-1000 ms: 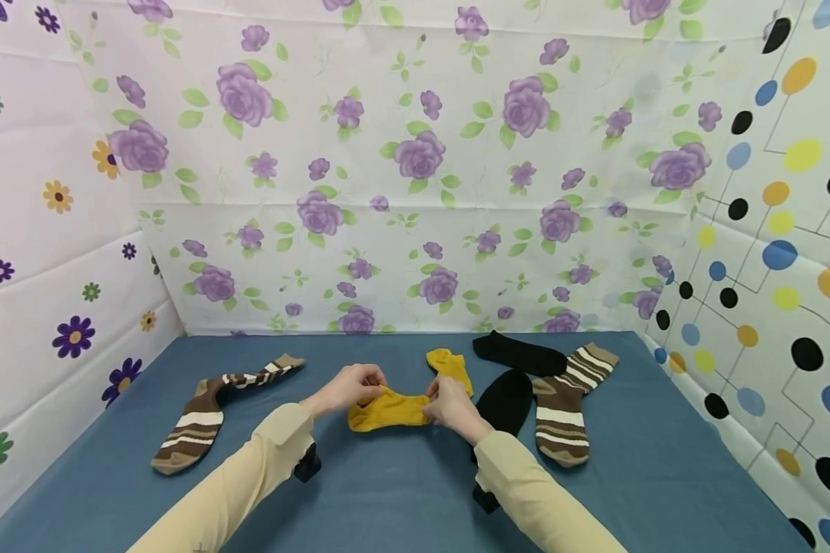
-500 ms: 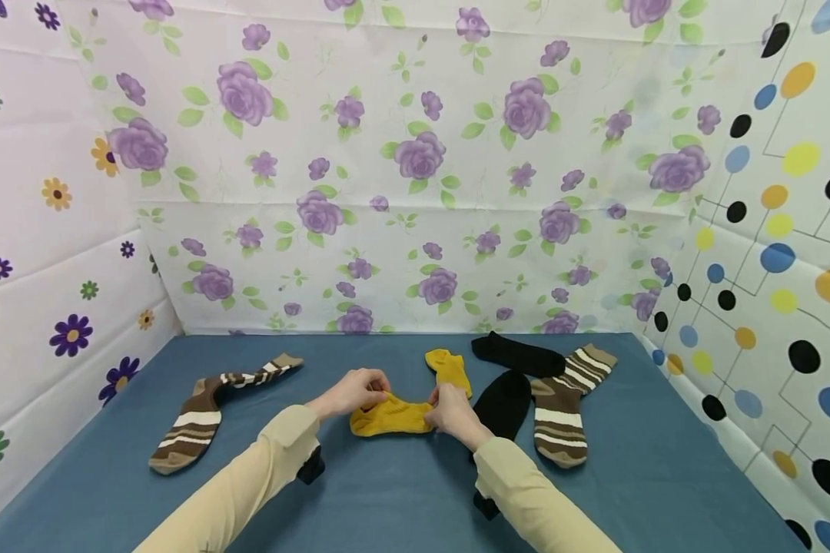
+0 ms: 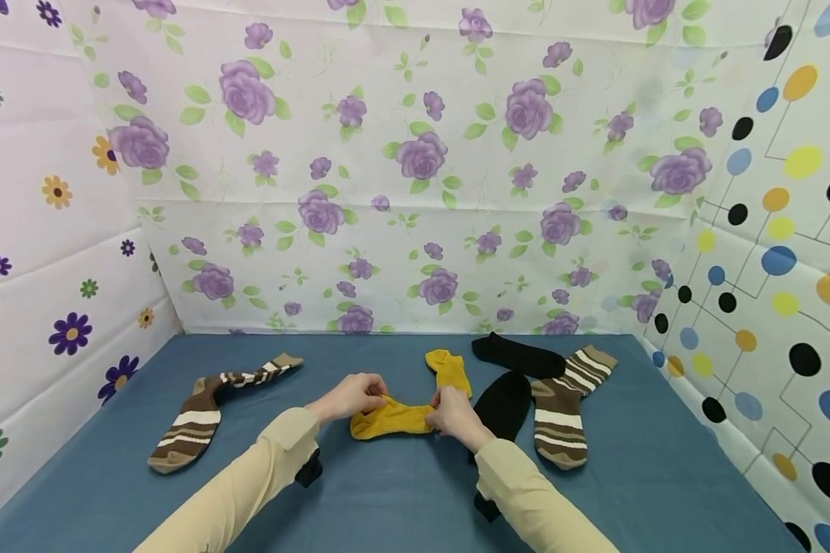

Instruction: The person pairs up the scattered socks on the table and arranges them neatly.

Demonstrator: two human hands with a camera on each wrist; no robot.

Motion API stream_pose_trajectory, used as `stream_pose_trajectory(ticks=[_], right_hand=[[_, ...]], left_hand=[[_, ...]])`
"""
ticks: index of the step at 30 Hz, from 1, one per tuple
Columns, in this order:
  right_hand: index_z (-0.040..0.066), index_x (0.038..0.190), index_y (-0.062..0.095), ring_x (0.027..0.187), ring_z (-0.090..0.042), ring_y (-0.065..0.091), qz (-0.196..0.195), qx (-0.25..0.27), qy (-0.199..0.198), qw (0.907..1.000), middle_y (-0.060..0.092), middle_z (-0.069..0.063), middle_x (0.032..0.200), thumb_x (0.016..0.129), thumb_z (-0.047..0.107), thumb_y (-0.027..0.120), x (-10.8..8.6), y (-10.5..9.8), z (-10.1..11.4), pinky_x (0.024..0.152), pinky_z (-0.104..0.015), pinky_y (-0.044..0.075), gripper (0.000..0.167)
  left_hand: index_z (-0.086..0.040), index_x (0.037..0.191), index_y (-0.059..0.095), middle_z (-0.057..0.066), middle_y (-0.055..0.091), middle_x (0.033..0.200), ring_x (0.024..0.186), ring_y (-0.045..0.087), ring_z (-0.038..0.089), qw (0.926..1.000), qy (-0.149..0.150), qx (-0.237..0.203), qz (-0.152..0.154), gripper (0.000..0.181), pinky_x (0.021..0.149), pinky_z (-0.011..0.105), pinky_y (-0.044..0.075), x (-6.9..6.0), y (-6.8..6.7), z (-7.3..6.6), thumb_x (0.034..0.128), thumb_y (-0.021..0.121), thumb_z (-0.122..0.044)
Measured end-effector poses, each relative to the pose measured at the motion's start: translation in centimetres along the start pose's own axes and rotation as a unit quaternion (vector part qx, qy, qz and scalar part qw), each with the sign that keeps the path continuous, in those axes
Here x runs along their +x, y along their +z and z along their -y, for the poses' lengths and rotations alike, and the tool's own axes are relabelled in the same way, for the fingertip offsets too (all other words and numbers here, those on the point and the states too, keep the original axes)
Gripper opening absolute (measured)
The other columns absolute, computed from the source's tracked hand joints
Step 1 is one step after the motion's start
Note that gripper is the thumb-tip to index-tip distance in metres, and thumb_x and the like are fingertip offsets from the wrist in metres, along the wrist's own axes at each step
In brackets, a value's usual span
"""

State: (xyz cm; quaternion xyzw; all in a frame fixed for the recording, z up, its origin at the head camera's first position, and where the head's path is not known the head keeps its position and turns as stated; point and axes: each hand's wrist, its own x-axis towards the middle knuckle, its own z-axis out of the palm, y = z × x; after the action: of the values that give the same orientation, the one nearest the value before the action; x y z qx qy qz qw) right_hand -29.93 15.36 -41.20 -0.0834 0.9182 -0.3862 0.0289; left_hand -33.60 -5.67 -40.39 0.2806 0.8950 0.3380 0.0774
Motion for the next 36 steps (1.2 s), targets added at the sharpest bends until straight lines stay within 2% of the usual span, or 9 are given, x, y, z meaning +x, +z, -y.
stream_pose_trajectory(ticks=[8,18,23,28,33,36], right_hand=[[-0.002,0.089,0.058,0.058,-0.021,0.058,0.002,0.006,0.024,0.9997,0.056,-0.006,0.069,0.078,0.002,0.066,0.3,-0.7,0.1,0.05,-0.028,0.049,0.014],[-0.005,0.093,0.059,0.061,-0.022,0.058,-0.034,-0.006,0.039,0.9987,0.057,-0.008,0.073,0.082,0.003,0.063,1.0,-2.3,-0.5,0.053,-0.029,0.049,0.015],[-0.005,0.093,0.059,0.058,-0.017,0.056,-0.05,-0.037,0.042,0.9972,0.058,-0.009,0.076,0.08,0.002,0.061,1.5,-3.2,-1.4,0.053,-0.028,0.048,0.015],[-0.005,0.093,0.061,0.057,-0.016,0.054,-0.057,-0.063,0.053,0.995,0.059,-0.011,0.083,0.079,0.001,0.063,2.0,-3.5,-2.0,0.053,-0.028,0.047,0.016],[-0.006,0.093,0.061,0.058,-0.016,0.053,-0.054,-0.063,0.072,0.9939,0.058,-0.011,0.081,0.079,0.0,0.063,2.5,-3.7,-2.2,0.054,-0.028,0.047,0.016],[-0.003,0.084,0.061,0.055,-0.015,0.051,-0.05,-0.062,0.081,0.9935,0.056,-0.008,0.073,0.079,0.0,0.061,2.7,-3.8,-2.2,0.052,-0.026,0.045,0.006]], left_hand=[[-0.001,0.09,0.06,0.004,0.053,0.08,0.067,0.05,0.016,0.9999,0.007,0.007,-0.013,0.004,0.059,0.029,0.043,-0.1,-0.2,-0.2,0.0886,0.057,-0.003],[-0.001,0.088,0.059,0.004,0.047,0.081,0.069,0.046,0.017,0.9992,0.023,0.016,-0.03,0.005,0.06,0.03,0.042,0.5,-0.2,-0.6,0.0893,0.056,-0.005],[-0.002,0.089,0.06,0.003,0.048,0.081,0.07,0.046,0.017,0.9989,0.029,0.02,-0.032,0.005,0.061,0.03,0.041,0.8,0.1,-0.8,0.0892,0.056,-0.005],[-0.002,0.089,0.06,0.002,0.049,0.081,0.071,0.047,0.017,0.999,0.028,0.022,-0.027,0.005,0.061,0.03,0.042,1.1,0.3,-1.5,0.089,0.056,-0.004],[-0.001,0.092,0.061,0.001,0.047,0.081,0.073,0.047,0.016,0.9986,0.028,0.039,-0.019,0.007,0.065,0.029,0.042,1.6,0.7,-2.7,0.0891,0.056,-0.005],[-0.001,0.094,0.062,0.0,0.048,0.081,0.074,0.047,0.015,0.9978,0.036,0.054,-0.012,0.008,0.066,0.028,0.042,2.0,1.1,-3.4,0.0893,0.056,-0.005]])
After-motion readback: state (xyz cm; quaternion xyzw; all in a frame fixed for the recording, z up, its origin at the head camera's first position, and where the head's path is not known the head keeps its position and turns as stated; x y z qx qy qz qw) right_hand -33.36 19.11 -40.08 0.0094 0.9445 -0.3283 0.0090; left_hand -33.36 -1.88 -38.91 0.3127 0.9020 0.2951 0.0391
